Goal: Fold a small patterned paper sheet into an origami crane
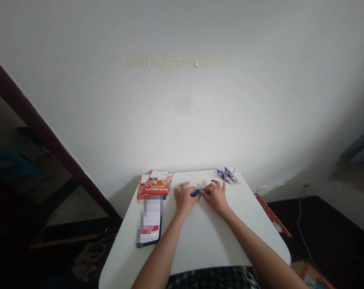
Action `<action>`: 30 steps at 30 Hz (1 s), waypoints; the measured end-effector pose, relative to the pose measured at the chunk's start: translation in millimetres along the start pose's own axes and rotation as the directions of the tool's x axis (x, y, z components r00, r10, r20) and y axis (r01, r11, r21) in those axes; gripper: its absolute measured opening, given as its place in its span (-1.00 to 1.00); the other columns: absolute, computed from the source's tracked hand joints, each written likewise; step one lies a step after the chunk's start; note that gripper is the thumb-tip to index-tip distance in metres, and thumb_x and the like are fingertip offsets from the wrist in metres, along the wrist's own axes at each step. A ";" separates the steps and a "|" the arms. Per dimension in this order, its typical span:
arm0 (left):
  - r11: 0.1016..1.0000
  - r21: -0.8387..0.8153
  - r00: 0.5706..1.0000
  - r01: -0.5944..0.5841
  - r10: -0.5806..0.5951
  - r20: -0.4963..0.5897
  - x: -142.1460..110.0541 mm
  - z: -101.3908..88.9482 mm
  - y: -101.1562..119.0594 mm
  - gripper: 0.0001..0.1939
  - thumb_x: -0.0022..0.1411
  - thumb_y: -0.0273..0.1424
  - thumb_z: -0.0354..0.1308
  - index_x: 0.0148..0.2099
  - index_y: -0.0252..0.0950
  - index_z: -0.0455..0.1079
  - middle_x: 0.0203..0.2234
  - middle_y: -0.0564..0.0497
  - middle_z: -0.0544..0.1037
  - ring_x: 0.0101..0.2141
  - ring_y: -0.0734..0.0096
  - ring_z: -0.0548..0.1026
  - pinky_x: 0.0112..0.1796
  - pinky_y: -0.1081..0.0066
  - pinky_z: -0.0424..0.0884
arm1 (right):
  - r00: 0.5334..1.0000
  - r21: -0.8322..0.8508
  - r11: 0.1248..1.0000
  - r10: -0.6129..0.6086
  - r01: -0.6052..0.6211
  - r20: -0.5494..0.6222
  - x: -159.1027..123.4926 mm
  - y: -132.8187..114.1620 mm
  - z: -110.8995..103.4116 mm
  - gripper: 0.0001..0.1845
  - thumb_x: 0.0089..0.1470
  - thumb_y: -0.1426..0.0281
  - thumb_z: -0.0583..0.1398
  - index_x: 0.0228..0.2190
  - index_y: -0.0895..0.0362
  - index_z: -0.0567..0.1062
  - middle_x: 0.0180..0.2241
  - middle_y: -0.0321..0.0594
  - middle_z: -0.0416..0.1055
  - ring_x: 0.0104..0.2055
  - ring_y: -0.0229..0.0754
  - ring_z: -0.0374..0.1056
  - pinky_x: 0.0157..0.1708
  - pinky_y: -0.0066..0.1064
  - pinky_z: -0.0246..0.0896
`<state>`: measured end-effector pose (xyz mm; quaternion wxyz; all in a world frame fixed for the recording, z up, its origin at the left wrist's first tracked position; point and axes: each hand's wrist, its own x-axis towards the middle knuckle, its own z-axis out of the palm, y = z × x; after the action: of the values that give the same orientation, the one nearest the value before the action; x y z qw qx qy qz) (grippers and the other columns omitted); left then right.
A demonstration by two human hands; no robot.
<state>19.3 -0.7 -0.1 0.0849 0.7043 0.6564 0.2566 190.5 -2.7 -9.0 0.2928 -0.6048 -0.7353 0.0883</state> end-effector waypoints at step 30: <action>0.999 0.042 0.988 -0.035 0.028 0.149 -0.2 -7.7 -2.3 -0.80 0.23 -0.21 0.26 -0.08 0.07 0.57 0.34 0.12 0.31 0.32 -0.07 0.16 0.28 -0.23 -0.01 | 0.996 -0.059 0.998 0.004 0.001 0.086 1.8 16.7 -12.0 -0.78 0.15 0.36 0.25 -0.18 -0.16 0.63 0.11 -0.26 0.43 0.33 0.14 0.04 0.26 0.19 -0.14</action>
<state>13.7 -2.3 5.4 0.1135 0.7335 0.6426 0.1903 210.8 0.5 -6.7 0.2426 -0.6093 -0.7492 0.0928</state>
